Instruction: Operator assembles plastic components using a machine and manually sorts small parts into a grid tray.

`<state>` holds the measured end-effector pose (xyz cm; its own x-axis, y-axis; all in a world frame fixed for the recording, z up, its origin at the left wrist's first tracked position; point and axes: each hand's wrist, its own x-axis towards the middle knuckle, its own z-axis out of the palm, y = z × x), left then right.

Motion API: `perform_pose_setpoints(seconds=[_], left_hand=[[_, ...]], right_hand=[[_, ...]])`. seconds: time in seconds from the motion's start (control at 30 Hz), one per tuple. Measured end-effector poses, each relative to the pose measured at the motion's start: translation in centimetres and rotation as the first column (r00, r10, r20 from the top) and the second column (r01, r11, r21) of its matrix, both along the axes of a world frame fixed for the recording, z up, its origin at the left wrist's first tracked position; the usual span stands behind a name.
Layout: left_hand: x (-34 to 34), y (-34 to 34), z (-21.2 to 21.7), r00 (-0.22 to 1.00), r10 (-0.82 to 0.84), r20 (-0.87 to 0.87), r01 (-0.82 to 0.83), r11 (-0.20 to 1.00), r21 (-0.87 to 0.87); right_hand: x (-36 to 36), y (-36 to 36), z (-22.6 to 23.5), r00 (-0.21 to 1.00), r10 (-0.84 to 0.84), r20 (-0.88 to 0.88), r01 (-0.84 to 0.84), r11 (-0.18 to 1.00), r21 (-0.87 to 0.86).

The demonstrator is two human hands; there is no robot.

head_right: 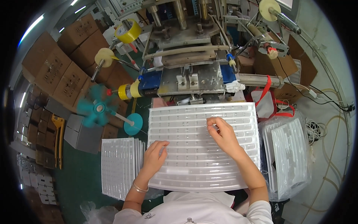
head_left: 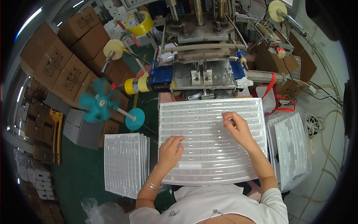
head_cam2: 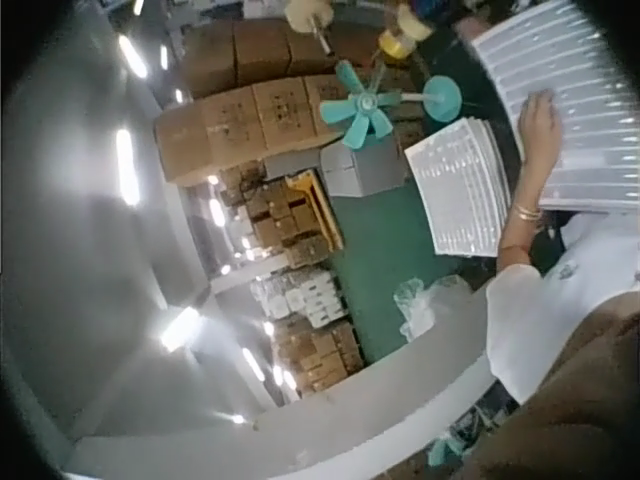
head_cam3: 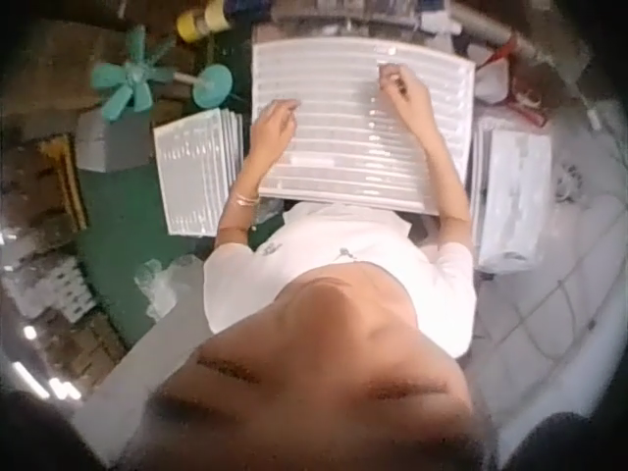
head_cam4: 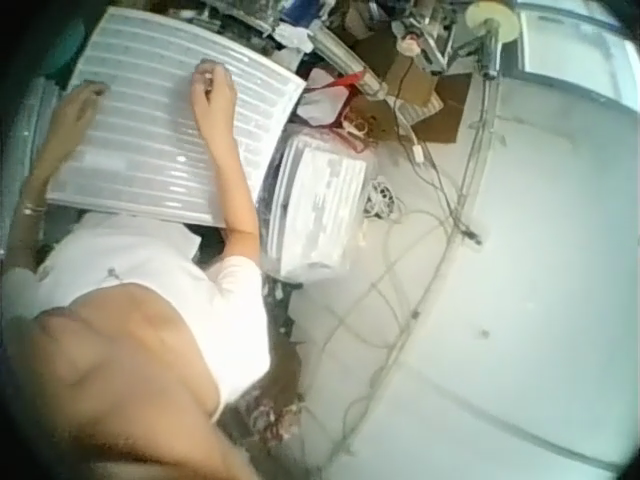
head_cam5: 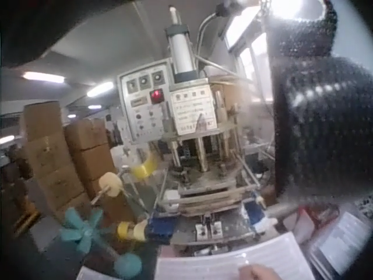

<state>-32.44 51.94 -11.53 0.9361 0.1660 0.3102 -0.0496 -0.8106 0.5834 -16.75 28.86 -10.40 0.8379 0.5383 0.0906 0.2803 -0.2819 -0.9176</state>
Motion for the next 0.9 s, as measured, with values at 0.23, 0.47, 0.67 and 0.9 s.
perform_pose_setpoints(seconds=[0.23, 0.47, 0.67, 0.9], left_hand=[[8.7, -0.9, 0.9, 0.99, 0.089, 0.105, -0.103, 0.986, 0.134], [23.2, -0.7, 4.5, 0.879, 0.082, 0.47, -0.299, 0.863, 0.407], [26.2, -1.0, 6.8, 0.993, 0.008, 0.116, -0.06, 0.887, 0.458], [13.8, 0.2, 5.5, 0.971, 0.011, 0.239, 0.029, 0.986, -0.164]], right_hand=[[2.9, -0.1, 1.0, 1.0, 0.0, 0.013, -0.004, 0.966, 0.259], [7.0, 1.2, 2.5, 0.971, -0.185, 0.149, 0.154, 0.968, 0.198], [11.6, 5.5, 2.5, 0.769, -0.328, 0.548, 0.253, 0.945, 0.209], [16.0, 9.7, 2.3, 0.401, -0.237, 0.885, 0.427, 0.903, 0.048]])
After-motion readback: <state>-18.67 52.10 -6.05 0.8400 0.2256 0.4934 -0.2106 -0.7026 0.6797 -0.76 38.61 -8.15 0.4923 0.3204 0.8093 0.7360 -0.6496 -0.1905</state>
